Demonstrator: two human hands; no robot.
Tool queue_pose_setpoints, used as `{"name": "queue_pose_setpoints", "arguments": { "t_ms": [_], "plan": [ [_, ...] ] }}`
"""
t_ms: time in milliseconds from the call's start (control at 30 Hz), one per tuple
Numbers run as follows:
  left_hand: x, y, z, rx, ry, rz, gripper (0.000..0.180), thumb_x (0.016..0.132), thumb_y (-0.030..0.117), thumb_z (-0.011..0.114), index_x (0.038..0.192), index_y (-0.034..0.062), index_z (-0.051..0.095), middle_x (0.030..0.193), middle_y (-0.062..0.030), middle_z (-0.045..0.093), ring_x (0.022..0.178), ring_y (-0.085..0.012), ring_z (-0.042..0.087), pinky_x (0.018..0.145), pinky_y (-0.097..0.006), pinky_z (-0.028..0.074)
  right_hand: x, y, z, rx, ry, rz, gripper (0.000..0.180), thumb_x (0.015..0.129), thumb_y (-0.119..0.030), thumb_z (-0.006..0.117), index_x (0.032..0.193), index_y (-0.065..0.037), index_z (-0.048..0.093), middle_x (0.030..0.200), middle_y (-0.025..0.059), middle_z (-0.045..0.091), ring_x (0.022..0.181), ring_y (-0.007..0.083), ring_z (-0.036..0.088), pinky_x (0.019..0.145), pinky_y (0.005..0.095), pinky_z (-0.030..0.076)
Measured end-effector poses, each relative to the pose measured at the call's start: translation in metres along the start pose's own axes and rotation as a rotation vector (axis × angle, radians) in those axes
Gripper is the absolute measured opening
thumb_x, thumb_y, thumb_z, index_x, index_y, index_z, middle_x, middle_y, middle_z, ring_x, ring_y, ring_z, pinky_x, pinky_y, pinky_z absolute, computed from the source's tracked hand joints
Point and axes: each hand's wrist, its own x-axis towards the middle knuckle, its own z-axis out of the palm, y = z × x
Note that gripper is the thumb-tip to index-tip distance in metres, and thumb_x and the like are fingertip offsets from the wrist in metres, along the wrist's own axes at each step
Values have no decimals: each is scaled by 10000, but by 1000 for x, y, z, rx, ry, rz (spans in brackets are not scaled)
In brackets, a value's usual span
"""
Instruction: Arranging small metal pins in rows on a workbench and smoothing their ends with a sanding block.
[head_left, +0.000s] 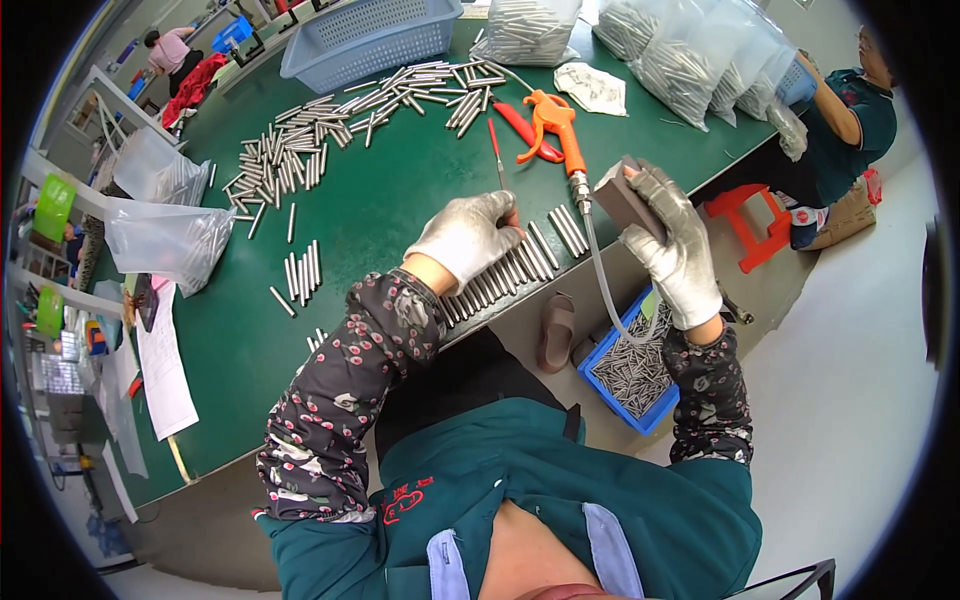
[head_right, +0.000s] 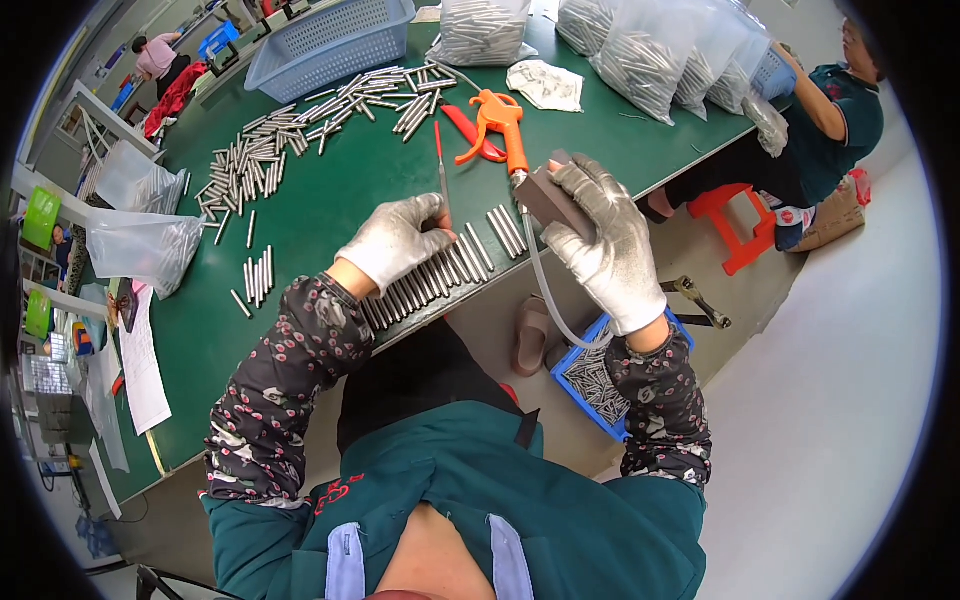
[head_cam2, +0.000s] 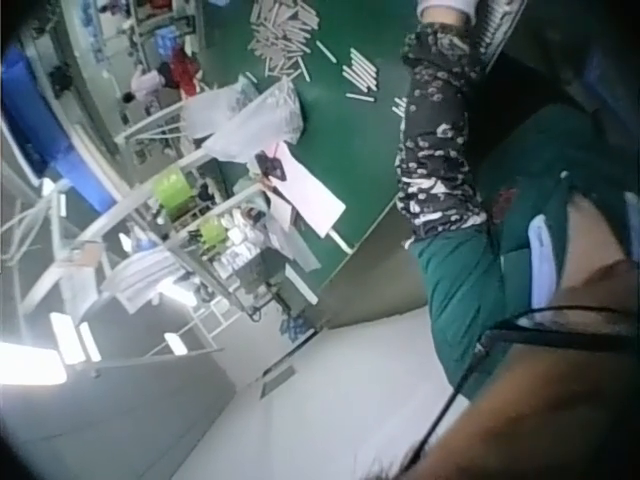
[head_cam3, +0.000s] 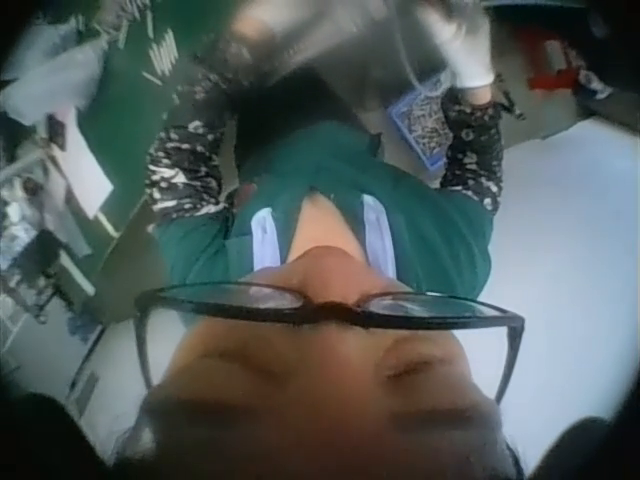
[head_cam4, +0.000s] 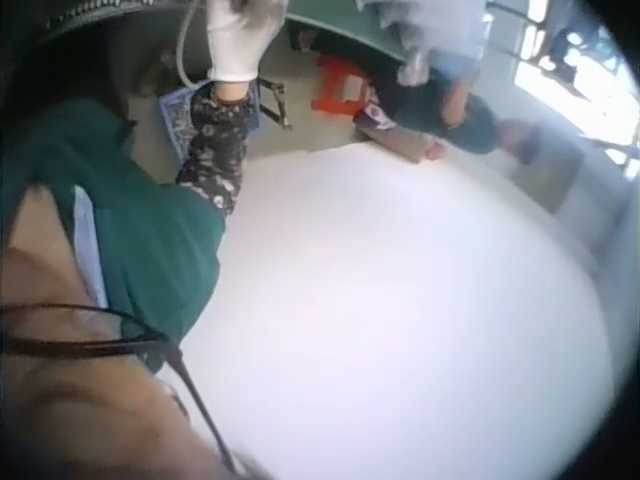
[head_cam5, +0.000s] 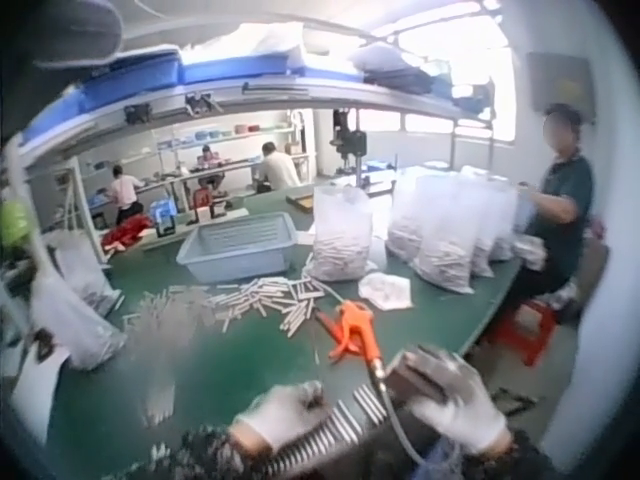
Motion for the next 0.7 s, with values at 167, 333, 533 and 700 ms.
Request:
{"name": "queue_pose_setpoints", "arguments": {
  "t_ms": [167,333,533,700],
  "plan": [
    [-21,-1,-7,318,317,238,129,813,149,652,902,63,619,878,-93,603,898,-282,582,795,-383,483,-4,7,-3,19,15,31,558,719,-216,668,1244,-54,574,1327,215,508,1205,363,505,1027,403,385],
    [-85,-31,-43,492,322,341,627,766,279,710,1292,29,480,1341,-195,459,1222,-383,454,1001,-436,402,-10,14,-2,2,27,28,543,725,-182,661,1246,-58,574,1319,203,523,1222,350,499,1035,397,380],
    [-148,-61,-31,676,91,246,949,732,595,636,1414,9,332,1453,-212,343,1373,-395,279,1122,-523,202,-8,18,-1,35,37,72,500,744,-131,637,1226,-18,575,1311,177,538,1248,306,489,1051,376,369],
    [-147,-51,-10,681,81,231,905,766,592,596,1415,19,332,1443,-210,354,1367,-382,293,1117,-540,190,-5,8,3,54,-4,89,498,743,-119,636,1226,-16,576,1317,178,533,1251,303,487,1049,377,372]
  ]
}}
